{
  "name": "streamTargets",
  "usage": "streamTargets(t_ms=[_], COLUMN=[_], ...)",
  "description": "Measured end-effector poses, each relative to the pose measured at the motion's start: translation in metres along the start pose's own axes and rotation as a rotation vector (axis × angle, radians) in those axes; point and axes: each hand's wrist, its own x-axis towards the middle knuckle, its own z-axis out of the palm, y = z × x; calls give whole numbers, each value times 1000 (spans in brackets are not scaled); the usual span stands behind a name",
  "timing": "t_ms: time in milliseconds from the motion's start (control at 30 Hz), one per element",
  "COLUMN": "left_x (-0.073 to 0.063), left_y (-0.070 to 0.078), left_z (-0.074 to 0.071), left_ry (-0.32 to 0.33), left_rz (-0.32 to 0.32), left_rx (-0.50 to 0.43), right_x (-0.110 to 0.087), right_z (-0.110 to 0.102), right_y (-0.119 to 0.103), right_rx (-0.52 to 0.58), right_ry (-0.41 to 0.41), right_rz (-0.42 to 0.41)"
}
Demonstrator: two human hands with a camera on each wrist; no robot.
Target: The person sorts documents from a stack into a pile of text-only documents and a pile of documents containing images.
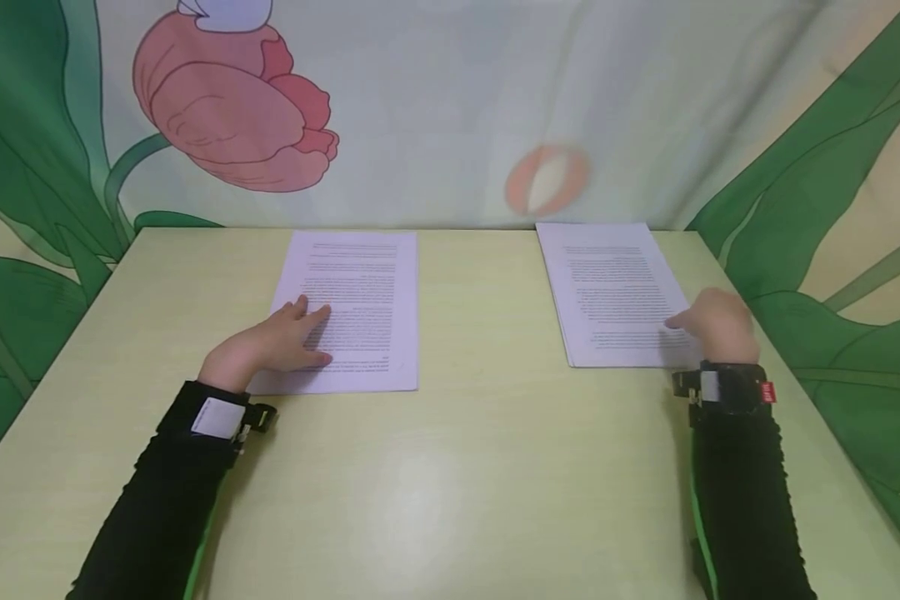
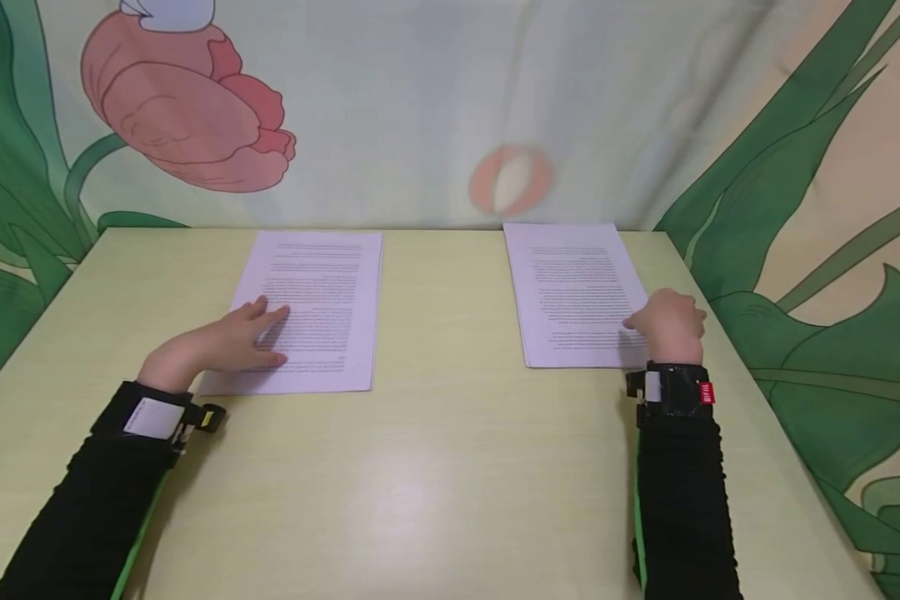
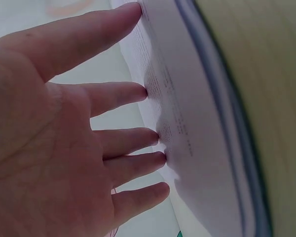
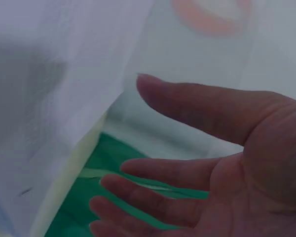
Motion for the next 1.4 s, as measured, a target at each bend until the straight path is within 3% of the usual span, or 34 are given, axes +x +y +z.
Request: streamTargets(t_ms=[333, 900, 1067, 1233, 1400], left_x=[0, 1, 2, 2, 1], left_y=[-1, -2, -3, -2, 0], left_z=[0, 3, 4, 4, 4], left_ry=[-12, -12, -7, -8, -6], left_rz=[-34, -40, -34, -37, -30], left_rx=[8, 13, 17, 17, 9], right_x=[2, 5, 6, 8, 10], right_z=[18, 28, 27, 27, 29], right_y=[14, 2, 0, 4, 9], right_rx=[10, -111, -110, -116, -64], right_ry=[-15, 140, 134, 105, 135], right_rz=[45, 92, 114, 91, 68])
